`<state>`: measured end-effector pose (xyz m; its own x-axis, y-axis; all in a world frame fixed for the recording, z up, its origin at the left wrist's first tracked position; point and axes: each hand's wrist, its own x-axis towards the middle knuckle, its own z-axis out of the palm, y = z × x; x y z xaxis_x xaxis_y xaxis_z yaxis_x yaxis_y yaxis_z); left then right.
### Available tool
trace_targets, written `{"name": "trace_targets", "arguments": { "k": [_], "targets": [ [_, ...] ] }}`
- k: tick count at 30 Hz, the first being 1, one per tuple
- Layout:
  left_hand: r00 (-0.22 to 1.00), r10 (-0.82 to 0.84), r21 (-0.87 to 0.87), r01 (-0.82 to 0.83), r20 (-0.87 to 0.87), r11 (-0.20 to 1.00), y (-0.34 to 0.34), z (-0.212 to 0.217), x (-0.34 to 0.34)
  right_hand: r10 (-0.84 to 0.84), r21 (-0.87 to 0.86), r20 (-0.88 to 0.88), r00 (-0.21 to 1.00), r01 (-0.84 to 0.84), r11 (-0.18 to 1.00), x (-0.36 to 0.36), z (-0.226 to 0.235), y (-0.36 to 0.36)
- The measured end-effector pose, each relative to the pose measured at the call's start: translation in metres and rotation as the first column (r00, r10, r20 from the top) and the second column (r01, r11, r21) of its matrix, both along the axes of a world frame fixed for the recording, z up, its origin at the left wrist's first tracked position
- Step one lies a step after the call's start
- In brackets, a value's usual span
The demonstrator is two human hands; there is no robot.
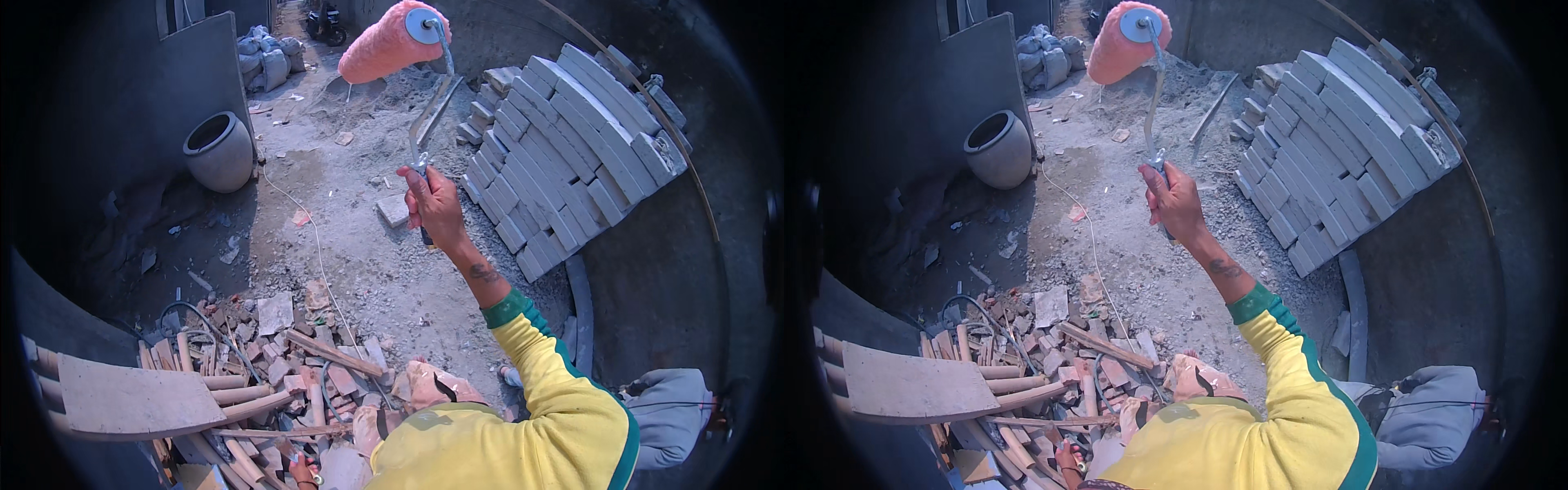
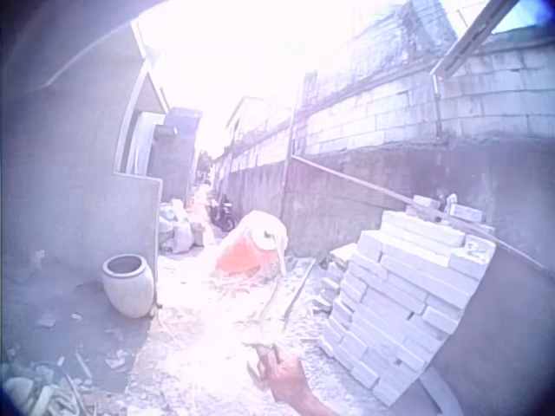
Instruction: The person assembles a paint roller by attaching a pink roller sleeve to a metal frame and securing it with a white plastic cap. They then walk through a cluttered construction area carrying the assembled roller.
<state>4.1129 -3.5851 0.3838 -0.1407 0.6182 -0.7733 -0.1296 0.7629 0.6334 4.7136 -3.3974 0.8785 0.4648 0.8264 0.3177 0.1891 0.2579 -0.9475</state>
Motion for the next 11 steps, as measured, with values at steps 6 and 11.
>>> {"name": "trace_targets", "arguments": {
  "k": [6, 11],
  "targets": [
    [0.933, -0.361, -0.23, 0.354, 0.014, 0.907, 0.057, -0.016, 0.109, -0.227, 0.367, 0.206, 0.952, 0.14, 0.92, 0.107, 0.084, 0.018],
    [0.875, -0.478, -0.329, 0.474, 0.072, 0.817, 0.089, -0.052, 0.21, -0.303, 0.497, 0.273, 0.913, 0.136, 0.857, 0.212, 0.053, 0.082]
  ]
}}
